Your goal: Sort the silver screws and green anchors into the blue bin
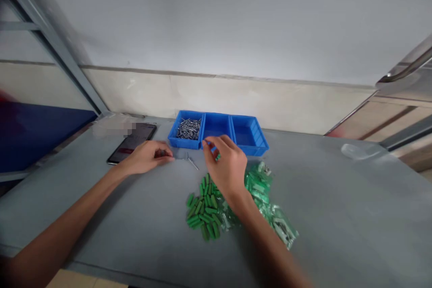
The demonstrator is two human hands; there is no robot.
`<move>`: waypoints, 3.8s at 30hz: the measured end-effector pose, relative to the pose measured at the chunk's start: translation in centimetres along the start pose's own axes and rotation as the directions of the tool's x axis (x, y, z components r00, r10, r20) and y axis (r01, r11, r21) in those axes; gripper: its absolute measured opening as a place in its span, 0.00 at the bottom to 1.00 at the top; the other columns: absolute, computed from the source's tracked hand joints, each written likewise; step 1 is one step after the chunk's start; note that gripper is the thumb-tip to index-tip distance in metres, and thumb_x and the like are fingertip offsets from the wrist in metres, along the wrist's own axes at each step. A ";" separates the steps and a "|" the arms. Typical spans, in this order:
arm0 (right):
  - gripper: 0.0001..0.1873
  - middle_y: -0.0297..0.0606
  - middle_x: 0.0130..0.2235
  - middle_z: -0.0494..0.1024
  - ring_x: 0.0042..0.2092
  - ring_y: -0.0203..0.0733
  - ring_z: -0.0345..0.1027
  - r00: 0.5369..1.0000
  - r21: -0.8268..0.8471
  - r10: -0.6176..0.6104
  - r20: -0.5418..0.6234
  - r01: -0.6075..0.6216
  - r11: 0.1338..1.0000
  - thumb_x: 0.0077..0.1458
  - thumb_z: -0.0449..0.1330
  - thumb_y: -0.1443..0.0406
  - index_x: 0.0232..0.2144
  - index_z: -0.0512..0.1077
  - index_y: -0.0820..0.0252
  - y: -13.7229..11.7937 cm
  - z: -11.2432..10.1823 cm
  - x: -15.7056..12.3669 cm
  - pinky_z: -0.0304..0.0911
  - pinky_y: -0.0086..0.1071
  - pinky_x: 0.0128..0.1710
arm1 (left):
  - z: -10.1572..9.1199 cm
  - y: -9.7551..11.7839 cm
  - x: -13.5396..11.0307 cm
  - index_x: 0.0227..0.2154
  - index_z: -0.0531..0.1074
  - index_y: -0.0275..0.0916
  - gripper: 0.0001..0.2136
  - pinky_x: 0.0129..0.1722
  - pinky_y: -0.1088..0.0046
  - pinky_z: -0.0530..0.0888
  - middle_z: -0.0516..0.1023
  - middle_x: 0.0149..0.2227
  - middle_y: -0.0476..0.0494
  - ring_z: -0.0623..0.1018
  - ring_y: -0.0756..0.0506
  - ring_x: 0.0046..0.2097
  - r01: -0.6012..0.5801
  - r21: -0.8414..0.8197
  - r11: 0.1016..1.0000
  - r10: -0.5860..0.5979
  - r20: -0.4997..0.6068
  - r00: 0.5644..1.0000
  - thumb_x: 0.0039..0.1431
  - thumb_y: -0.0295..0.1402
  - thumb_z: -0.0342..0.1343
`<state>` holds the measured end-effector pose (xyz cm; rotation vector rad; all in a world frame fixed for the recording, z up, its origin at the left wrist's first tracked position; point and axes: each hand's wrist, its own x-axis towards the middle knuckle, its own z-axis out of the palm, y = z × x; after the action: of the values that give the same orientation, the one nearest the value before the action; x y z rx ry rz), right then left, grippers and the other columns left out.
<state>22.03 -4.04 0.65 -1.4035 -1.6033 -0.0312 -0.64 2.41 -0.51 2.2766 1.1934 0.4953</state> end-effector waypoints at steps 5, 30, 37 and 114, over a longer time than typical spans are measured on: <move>0.08 0.34 0.31 0.78 0.25 0.33 0.69 0.982 0.075 -0.011 0.190 -0.003 0.997 0.56 0.57 0.63 0.33 0.76 0.55 -0.3 0.5 -1.6 0.60 0.28 0.26 | 0.2 1.6 -0.1 0.32 0.73 0.36 0.11 0.19 0.80 0.62 0.73 0.26 0.48 0.66 0.53 0.21 0.008 -0.348 0.937 0.004 0.034 0.999 0.58 0.40 0.54; 0.08 0.35 0.28 0.75 0.25 0.33 0.66 0.956 0.354 -0.034 0.291 -0.075 0.932 0.57 0.56 0.65 0.30 0.75 0.58 -1.8 0.5 -1.9 0.62 0.27 0.24 | 0.9 4.0 -0.8 0.40 0.79 0.40 0.09 0.17 0.79 0.61 0.76 0.28 0.45 0.65 0.55 0.21 -0.159 -0.685 0.711 -0.061 -0.286 0.956 0.56 0.33 0.60; 0.08 0.36 0.30 0.76 0.25 0.32 0.65 0.947 0.299 -0.187 0.259 0.105 0.948 0.57 0.55 0.68 0.30 0.75 0.58 -2.0 1.2 -2.7 0.63 0.28 0.27 | 1.2 4.1 -0.8 0.41 0.78 0.39 0.10 0.19 0.79 0.63 0.75 0.37 0.43 0.67 0.55 0.23 -0.174 -0.635 0.752 0.016 -0.246 0.969 0.60 0.31 0.54; 0.08 0.39 0.32 0.79 0.21 0.34 0.72 0.896 0.592 0.180 0.406 -0.408 0.695 0.55 0.57 0.64 0.35 0.74 0.62 -2.1 1.0 -0.8 0.60 0.26 0.14 | 1.1 2.8 -0.3 0.33 0.78 0.32 0.08 0.20 0.78 0.66 0.77 0.26 0.44 0.68 0.54 0.21 -0.055 -0.611 0.790 -0.001 -0.091 0.996 0.52 0.32 0.61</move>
<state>19.64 -4.77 0.73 -1.0917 -1.3918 0.9341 1.58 0.49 0.26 1.7166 0.8635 0.8609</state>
